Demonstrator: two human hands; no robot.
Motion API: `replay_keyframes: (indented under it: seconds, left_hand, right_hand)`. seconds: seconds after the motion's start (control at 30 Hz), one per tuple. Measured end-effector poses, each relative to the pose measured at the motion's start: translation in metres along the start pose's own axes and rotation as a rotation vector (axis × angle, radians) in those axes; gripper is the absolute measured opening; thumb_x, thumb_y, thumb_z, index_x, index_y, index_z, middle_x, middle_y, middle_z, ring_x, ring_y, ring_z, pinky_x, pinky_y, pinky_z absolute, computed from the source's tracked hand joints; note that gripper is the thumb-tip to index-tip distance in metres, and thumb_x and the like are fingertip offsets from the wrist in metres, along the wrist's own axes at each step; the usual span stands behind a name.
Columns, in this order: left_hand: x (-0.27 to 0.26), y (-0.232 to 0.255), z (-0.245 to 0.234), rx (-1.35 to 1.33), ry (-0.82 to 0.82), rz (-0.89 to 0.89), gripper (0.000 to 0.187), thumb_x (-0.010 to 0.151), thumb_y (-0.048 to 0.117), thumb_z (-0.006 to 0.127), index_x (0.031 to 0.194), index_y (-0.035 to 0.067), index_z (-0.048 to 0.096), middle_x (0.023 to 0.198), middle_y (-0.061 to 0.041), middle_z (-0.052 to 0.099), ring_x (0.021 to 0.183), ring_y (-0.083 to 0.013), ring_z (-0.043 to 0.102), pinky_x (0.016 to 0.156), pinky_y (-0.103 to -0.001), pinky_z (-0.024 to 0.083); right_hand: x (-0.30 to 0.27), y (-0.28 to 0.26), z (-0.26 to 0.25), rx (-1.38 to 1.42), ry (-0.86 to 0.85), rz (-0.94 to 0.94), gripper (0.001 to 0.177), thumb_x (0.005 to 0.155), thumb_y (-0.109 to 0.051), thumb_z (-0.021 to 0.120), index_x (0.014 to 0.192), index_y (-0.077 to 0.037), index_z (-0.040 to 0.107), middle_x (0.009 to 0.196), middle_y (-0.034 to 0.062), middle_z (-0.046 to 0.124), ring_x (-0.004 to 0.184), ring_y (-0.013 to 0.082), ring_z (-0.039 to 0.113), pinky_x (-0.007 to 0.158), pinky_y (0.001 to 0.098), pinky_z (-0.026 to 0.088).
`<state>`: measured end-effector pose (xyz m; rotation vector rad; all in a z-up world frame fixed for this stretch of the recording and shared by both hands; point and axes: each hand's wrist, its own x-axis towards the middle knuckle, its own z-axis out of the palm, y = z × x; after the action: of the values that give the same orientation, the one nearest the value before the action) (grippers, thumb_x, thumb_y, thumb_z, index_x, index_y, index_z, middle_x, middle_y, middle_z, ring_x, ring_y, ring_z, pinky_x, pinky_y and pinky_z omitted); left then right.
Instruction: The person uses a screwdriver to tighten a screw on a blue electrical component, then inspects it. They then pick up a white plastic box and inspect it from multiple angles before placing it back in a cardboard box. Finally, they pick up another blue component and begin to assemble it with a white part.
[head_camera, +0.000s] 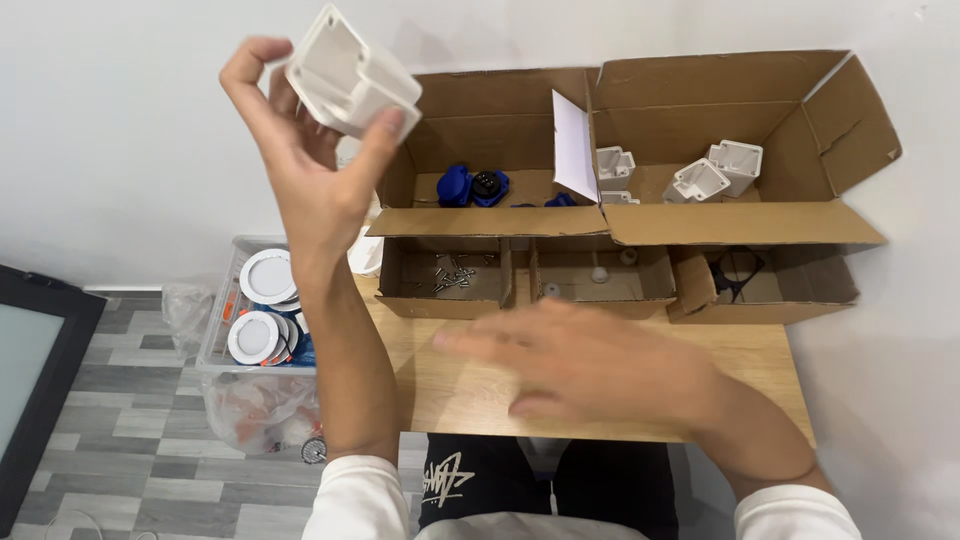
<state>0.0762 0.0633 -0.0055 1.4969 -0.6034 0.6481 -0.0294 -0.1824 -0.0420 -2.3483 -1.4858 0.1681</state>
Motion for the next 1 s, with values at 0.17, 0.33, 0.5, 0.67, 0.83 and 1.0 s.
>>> replay_keyframes:
  seconds: [0.17, 0.33, 0.5, 0.67, 0.83, 1.0]
  left_hand:
    - [-0.001, -0.007, 0.001, 0.236, -0.043, 0.053, 0.081, 0.094, 0.004, 0.090, 0.156, 0.023, 0.043, 0.142, -0.009, 0.049, 0.126, -0.0203, 0.057, 0.111, -0.031, 0.055]
    - [0.001, 0.001, 0.015, 0.099, -0.111, 0.061, 0.060, 0.093, 0.001, 0.092, 0.132, 0.016, 0.049, 0.130, -0.005, 0.053, 0.109, -0.0176, 0.065, 0.087, -0.028, 0.063]
    - [-0.001, 0.005, 0.028, 0.377, -0.106, 0.067, 0.060, 0.082, 0.024, 0.101, 0.110, 0.017, 0.047, 0.121, -0.002, 0.067, 0.102, -0.0180, 0.052, 0.079, -0.030, 0.046]
    - [-0.004, 0.003, 0.040, 0.335, -0.235, 0.097, 0.063, 0.084, 0.027, 0.101, 0.112, 0.013, 0.046, 0.122, -0.004, 0.068, 0.093, -0.0166, 0.058, 0.079, -0.030, 0.049]
    - [-0.017, -0.014, 0.075, 0.307, -0.374, 0.224, 0.066, 0.087, 0.018, 0.100, 0.128, 0.004, 0.051, 0.134, -0.015, 0.066, 0.118, -0.0265, 0.066, 0.091, -0.035, 0.058]
    - [-0.038, -0.030, 0.107, 0.344, -0.401, 0.410, 0.063, 0.101, 0.003, 0.095, 0.145, 0.003, 0.050, 0.159, -0.019, 0.054, 0.147, -0.0387, 0.062, 0.126, -0.052, 0.058]
  right_hand:
    - [0.021, -0.007, 0.031, 0.019, -0.229, 0.008, 0.091, 0.094, -0.032, 0.083, 0.170, -0.016, 0.034, 0.139, 0.0144, 0.061, 0.109, 0.0405, 0.066, 0.099, 0.0497, 0.046]
    - [0.009, 0.011, 0.023, -0.021, -0.134, 0.070, 0.075, 0.103, -0.039, 0.069, 0.168, -0.016, 0.039, 0.160, 0.0179, 0.054, 0.137, 0.0374, 0.059, 0.112, 0.0569, 0.040]
    - [-0.007, 0.030, -0.008, -0.239, 0.416, -0.012, 0.049, 0.103, -0.036, 0.079, 0.141, -0.006, 0.071, 0.137, 0.0129, 0.076, 0.123, 0.0285, 0.073, 0.099, 0.0453, 0.057]
    - [-0.017, 0.041, -0.048, -0.151, 0.721, 0.130, 0.052, 0.099, -0.025, 0.089, 0.139, 0.000, 0.067, 0.134, 0.0188, 0.073, 0.117, 0.0285, 0.075, 0.102, 0.0397, 0.061]
    - [-0.031, 0.064, -0.055, 0.189, 0.844, 0.258, 0.079, 0.109, -0.034, 0.072, 0.169, -0.011, 0.028, 0.173, 0.0274, 0.045, 0.136, 0.0363, 0.072, 0.106, 0.0406, 0.062]
    - [-0.048, 0.073, -0.072, -0.017, 0.704, 0.328, 0.050, 0.103, -0.009, 0.081, 0.148, -0.002, 0.059, 0.142, 0.0201, 0.062, 0.116, 0.0281, 0.068, 0.100, 0.0366, 0.065]
